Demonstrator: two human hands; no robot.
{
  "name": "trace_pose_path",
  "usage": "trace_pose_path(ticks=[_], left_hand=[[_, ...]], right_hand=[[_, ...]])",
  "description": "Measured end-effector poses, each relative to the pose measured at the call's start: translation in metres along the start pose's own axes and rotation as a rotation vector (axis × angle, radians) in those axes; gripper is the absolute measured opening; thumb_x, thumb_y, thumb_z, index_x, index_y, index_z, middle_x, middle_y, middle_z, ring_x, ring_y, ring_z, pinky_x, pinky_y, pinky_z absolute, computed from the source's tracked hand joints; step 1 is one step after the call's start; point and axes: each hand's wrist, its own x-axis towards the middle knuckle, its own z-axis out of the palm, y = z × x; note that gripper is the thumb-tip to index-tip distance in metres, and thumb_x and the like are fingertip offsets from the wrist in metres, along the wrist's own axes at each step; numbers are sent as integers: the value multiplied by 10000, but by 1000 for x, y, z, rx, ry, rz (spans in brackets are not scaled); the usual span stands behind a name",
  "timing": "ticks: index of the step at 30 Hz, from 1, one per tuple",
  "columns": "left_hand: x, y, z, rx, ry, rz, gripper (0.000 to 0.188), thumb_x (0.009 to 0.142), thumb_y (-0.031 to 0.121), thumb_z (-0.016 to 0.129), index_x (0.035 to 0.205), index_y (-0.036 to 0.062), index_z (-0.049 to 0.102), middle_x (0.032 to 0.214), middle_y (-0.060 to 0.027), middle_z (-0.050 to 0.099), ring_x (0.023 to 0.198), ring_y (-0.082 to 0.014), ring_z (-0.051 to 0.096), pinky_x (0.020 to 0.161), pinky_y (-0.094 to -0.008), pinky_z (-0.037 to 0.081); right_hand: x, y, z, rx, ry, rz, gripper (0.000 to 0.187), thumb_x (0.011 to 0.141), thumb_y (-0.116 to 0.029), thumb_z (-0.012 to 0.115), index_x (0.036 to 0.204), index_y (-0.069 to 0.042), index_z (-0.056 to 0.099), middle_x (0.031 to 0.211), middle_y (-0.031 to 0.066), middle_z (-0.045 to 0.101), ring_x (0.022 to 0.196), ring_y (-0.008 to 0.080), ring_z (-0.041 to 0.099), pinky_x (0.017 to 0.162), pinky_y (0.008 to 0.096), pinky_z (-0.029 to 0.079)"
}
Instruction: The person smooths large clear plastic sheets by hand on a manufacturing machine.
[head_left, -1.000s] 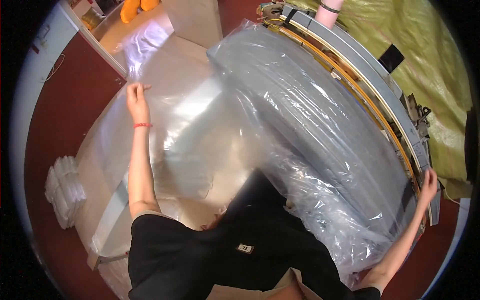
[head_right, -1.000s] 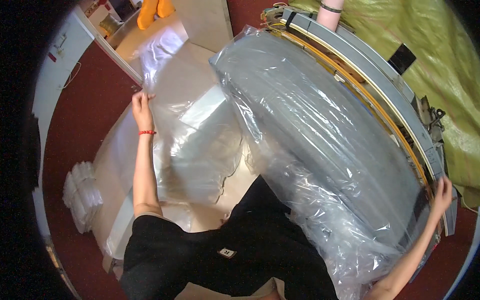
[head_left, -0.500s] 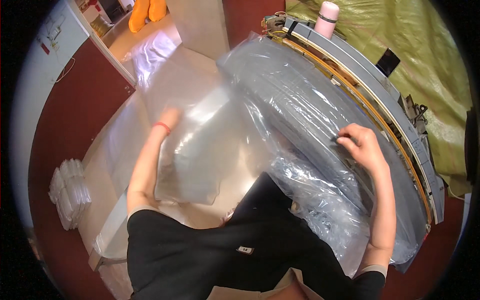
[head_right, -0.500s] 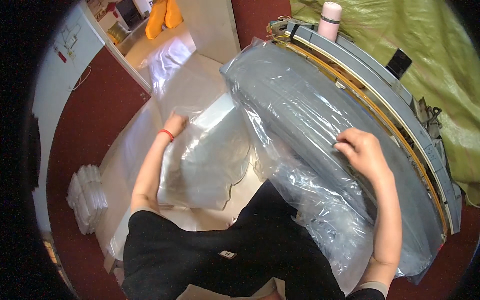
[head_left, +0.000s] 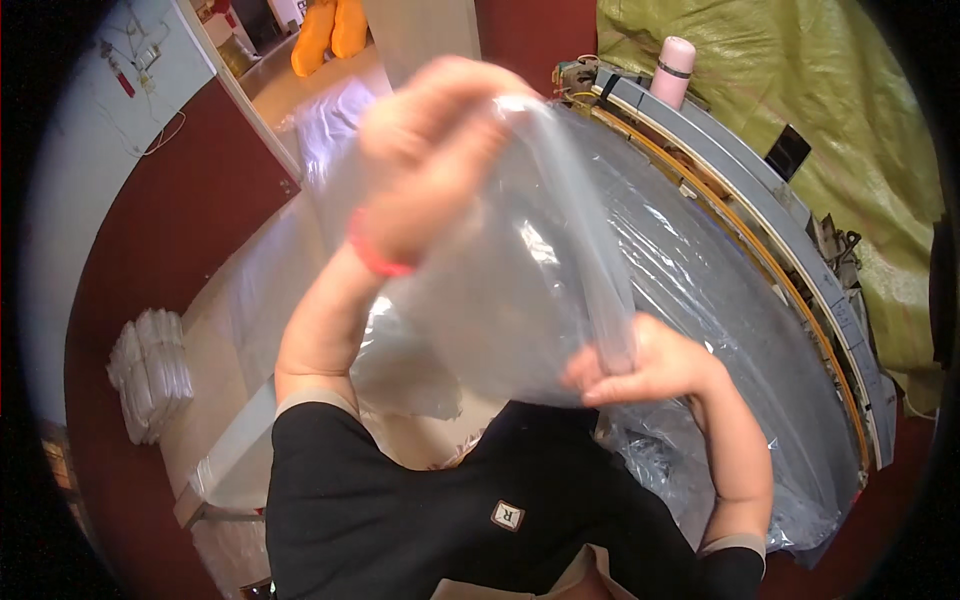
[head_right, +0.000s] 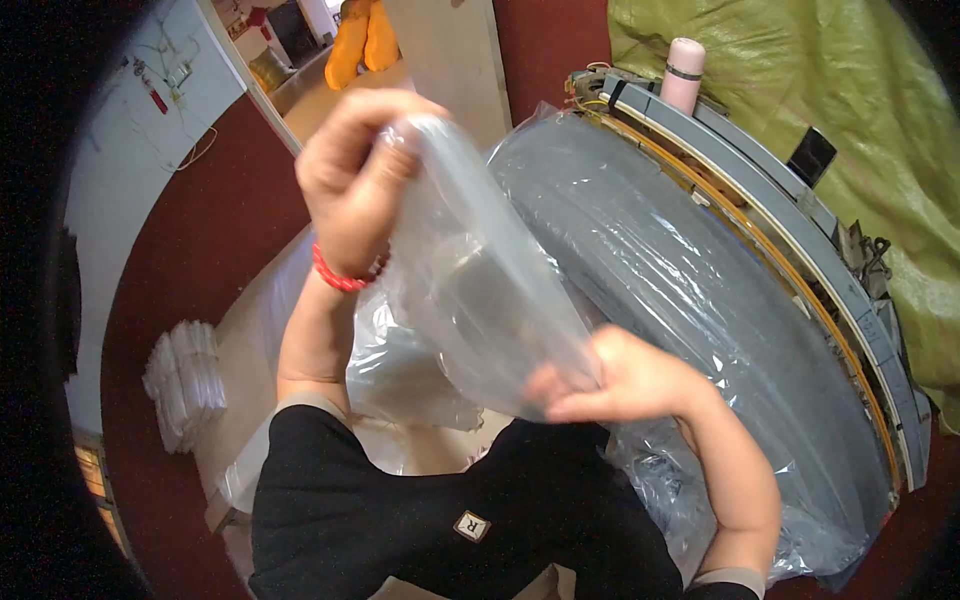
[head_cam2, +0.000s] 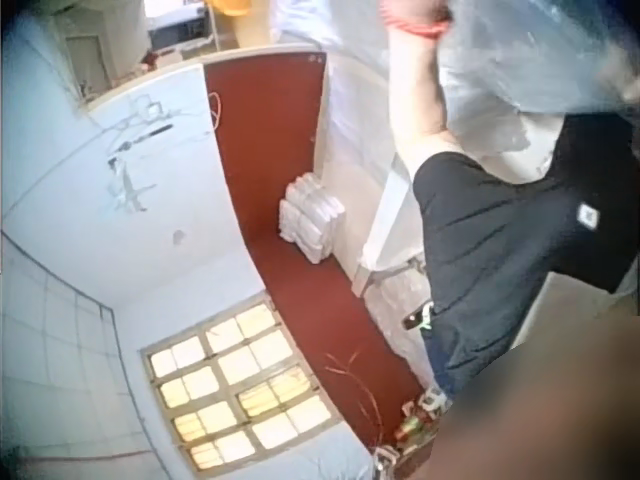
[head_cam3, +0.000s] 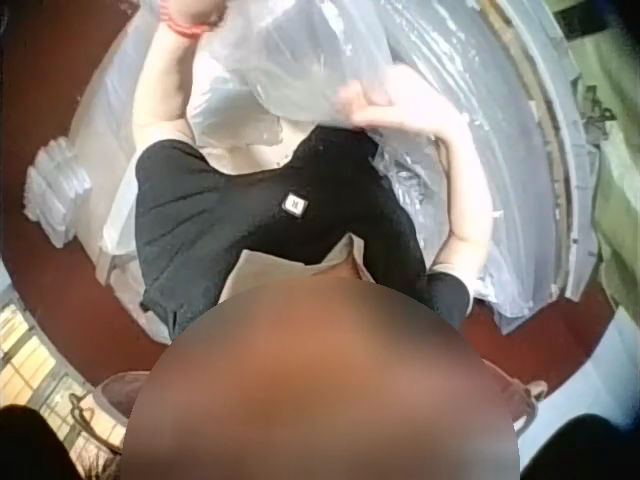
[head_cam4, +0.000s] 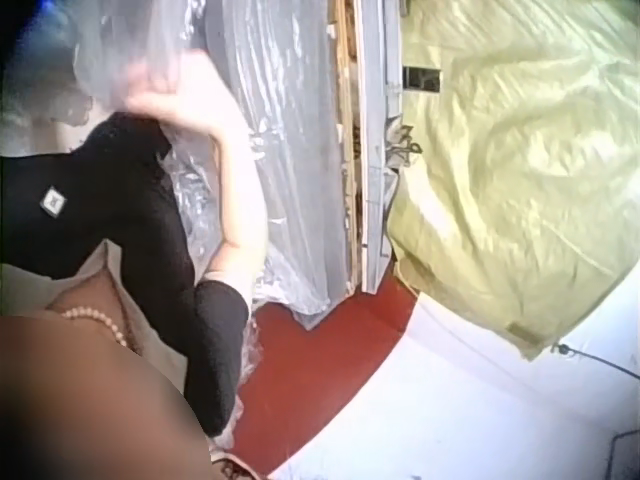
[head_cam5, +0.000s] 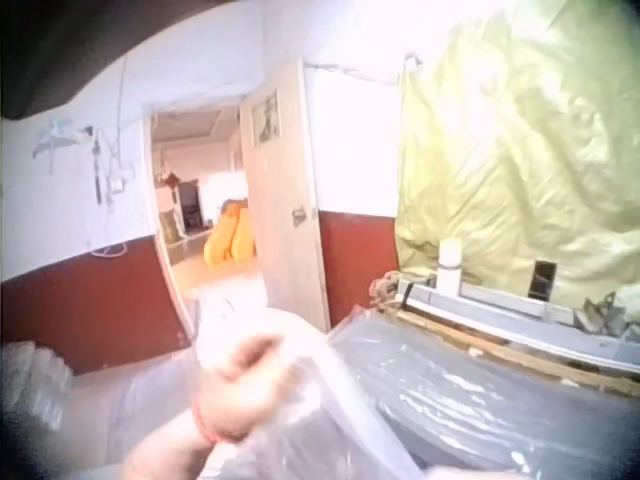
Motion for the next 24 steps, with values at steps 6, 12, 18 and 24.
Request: trace_pose_path(ticks=[6, 12, 18, 24], left_hand=[[-62, -61, 21, -157, -1105, -66, 713, 703, 132, 626, 1298, 18, 250, 1246, -154, 397, 1162, -244, 360, 914, -333, 356], [-100, -135, 37, 94, -1024, -344, 208, 678, 38, 560, 885, 19, 579, 813, -136, 610, 728, -209, 584, 667, -325, 457], [15, -82, -150, 864, 572, 164, 237, 789, 156, 522, 941, -23, 554, 927, -116, 580, 806, -199, 564, 700, -312, 471], [-168, -161, -233, 1026, -52, -408, 319, 836, 128, 427, 1107, -28, 488, 1091, -179, 528, 1022, -289, 494, 875, -385, 383]], right_hand=[[-123, -28, -37, 56, 954, -475, 241, 847, -199, 478, 893, 27, 546, 788, 117, 601, 663, 198, 596, 597, 311, 494], [-214, -65, -98, 210, 484, -877, 316, 883, -239, 442, 1115, -27, 482, 991, 67, 551, 892, 177, 531, 822, 314, 421], [-201, -67, -114, -1799, 1198, -94, 229, 670, -24, 584, 899, -16, 575, 798, 75, 607, 718, 166, 586, 637, 259, 454], [-245, -9, -107, -1417, 1721, -213, 131, 788, -75, 548, 903, -63, 609, 841, 93, 612, 766, 227, 597, 656, 267, 461]])
